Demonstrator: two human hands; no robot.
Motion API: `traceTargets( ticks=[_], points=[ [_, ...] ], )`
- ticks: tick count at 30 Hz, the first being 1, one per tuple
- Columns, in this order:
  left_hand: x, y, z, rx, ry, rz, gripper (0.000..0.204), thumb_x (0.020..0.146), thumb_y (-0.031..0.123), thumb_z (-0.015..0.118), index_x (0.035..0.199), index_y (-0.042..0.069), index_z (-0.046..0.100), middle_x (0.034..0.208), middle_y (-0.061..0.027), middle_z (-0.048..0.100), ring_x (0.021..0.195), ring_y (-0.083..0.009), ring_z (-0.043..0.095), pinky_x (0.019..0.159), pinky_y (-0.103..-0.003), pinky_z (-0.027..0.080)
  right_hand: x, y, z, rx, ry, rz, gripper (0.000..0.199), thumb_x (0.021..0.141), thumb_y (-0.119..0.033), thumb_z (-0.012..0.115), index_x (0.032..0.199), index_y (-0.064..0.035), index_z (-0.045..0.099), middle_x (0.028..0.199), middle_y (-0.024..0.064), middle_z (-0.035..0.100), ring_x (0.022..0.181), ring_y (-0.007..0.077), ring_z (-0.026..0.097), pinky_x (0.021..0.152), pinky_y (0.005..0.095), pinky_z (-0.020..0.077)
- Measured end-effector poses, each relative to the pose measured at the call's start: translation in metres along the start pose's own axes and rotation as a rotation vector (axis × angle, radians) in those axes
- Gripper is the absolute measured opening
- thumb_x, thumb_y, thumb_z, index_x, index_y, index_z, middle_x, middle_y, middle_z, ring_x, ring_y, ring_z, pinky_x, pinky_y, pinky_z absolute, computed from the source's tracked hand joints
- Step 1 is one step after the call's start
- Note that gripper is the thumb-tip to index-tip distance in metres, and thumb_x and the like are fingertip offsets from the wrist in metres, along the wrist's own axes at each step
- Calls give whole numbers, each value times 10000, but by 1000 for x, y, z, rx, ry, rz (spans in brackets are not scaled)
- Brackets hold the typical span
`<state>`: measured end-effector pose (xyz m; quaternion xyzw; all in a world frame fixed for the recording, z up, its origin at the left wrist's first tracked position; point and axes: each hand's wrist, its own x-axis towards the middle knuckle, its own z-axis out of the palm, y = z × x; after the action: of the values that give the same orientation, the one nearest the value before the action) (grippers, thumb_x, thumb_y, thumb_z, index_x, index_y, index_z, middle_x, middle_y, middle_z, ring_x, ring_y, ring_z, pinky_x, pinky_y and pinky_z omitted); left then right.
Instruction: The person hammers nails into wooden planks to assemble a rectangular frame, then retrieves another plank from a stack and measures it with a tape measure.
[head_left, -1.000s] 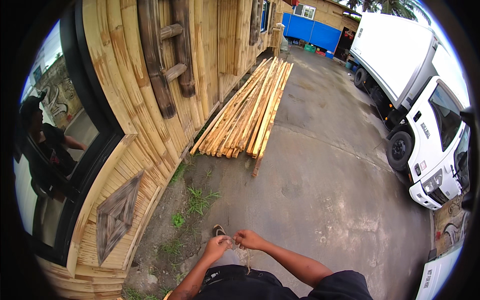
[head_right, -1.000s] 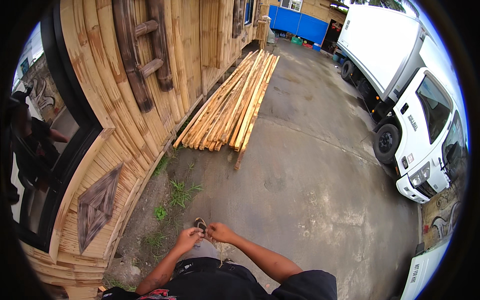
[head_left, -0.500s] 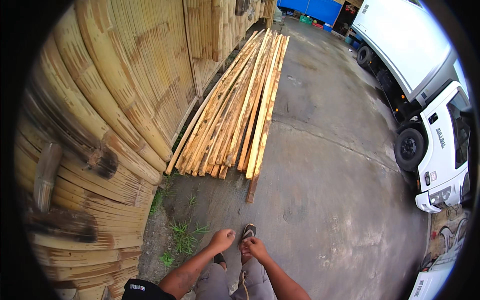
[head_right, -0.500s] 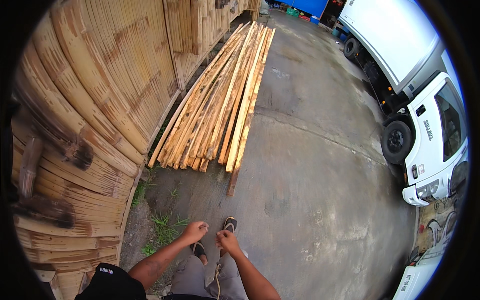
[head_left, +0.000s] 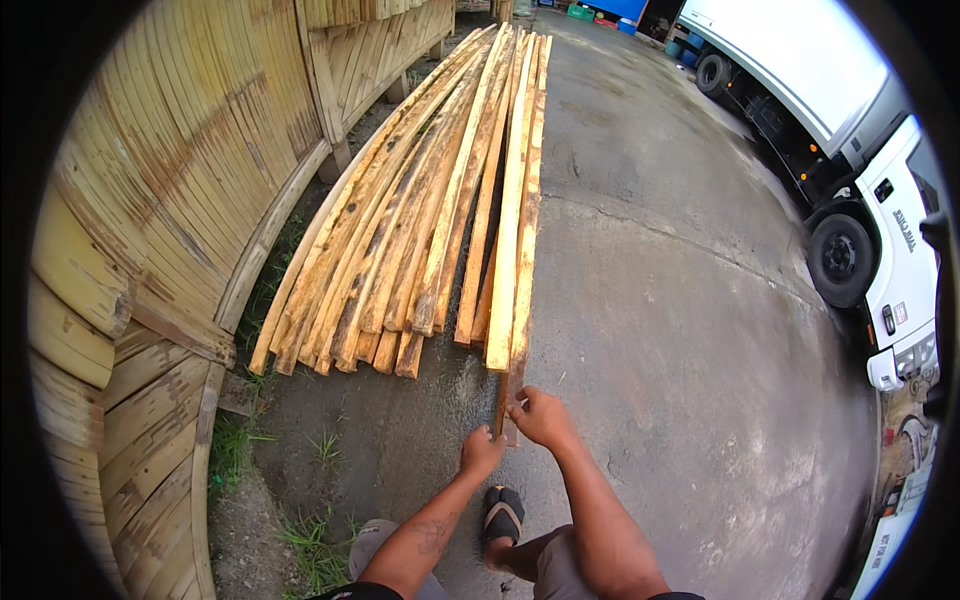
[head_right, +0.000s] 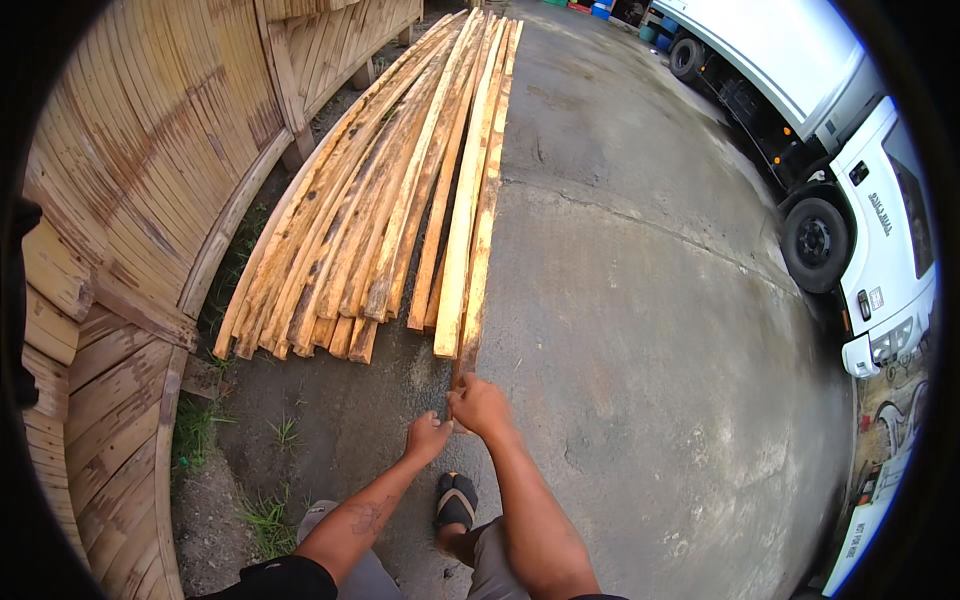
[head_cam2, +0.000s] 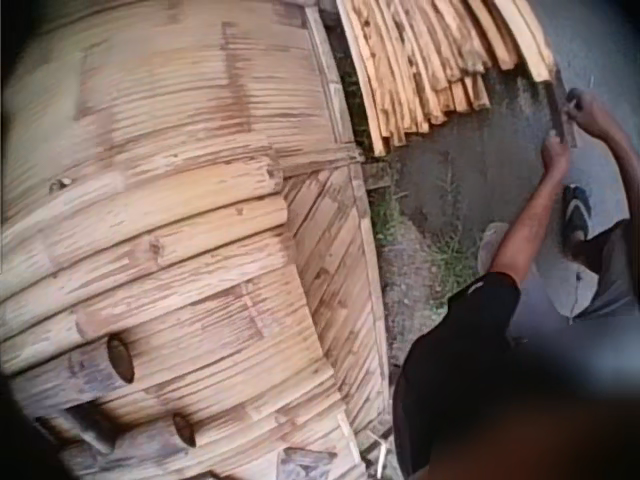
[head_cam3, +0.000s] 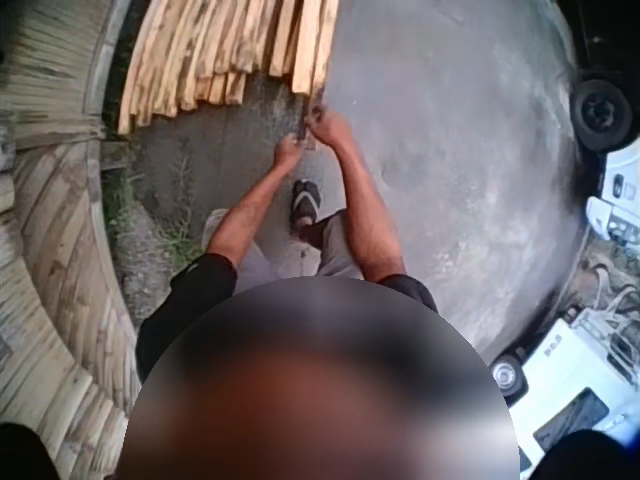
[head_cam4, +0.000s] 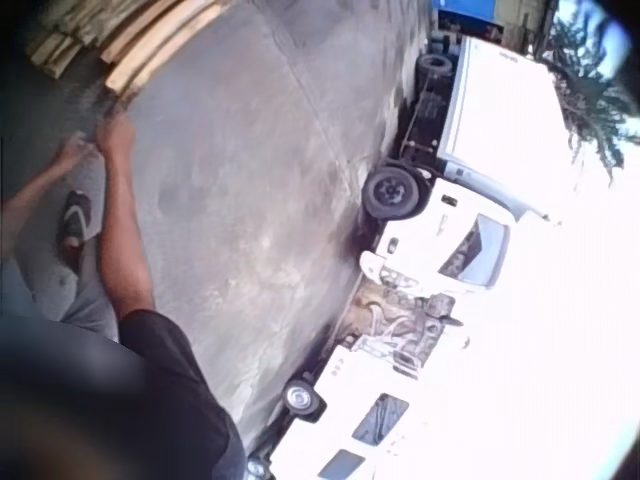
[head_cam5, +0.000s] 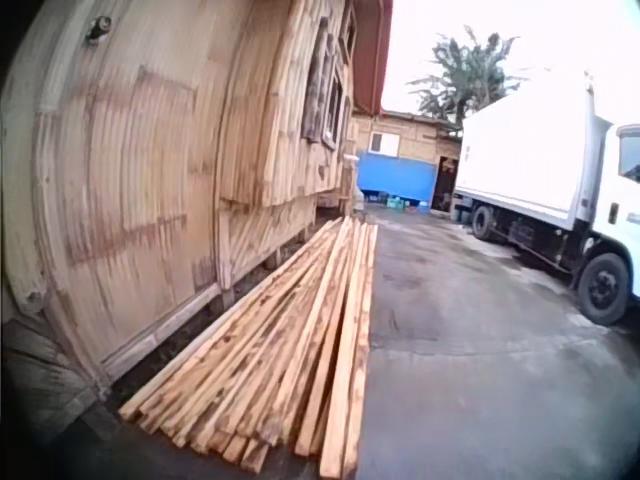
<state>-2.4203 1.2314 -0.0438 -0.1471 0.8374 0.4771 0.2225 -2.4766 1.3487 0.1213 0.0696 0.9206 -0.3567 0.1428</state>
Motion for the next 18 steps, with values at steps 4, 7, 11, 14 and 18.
traceTargets(
  ticks=[4,7,11,14,18],
  points=[
    [76,-12,49,10,38,-22,777,709,432,776,1224,-85,510,1238,-282,597,1092,-415,625,929,-454,501,-50,-39,-16,-319,79,-154,343,889,-306,587,1049,-7,642,961,224,689,903,402,666,809,472,528],
    [102,-15,83,-19,54,-77,735,679,425,794,1162,-76,557,1188,-275,625,1079,-417,633,912,-453,510,-99,-60,-24,-363,40,-163,311,916,-308,561,1033,-25,615,983,209,682,936,386,666,808,473,531],
    [100,-28,84,-167,-38,-106,514,613,377,822,890,-32,680,950,-218,707,964,-369,694,811,-426,546,-135,-75,-31,-435,0,-126,344,912,-344,583,1042,-29,634,947,203,693,906,378,675,775,471,537],
    [79,-21,54,-350,-131,4,388,661,320,784,834,-11,680,858,-172,698,839,-304,689,719,-393,544,-141,-83,-32,-444,80,-131,358,897,-344,613,1058,-26,649,926,210,701,891,370,681,765,461,539],
    [12,18,0,-787,-202,-2,243,735,233,726,818,12,670,765,-127,678,672,-225,667,596,-352,534,-136,-102,-22,-341,242,-240,342,892,-315,612,1058,-18,647,912,195,708,885,367,683,765,462,540]
  ],
)
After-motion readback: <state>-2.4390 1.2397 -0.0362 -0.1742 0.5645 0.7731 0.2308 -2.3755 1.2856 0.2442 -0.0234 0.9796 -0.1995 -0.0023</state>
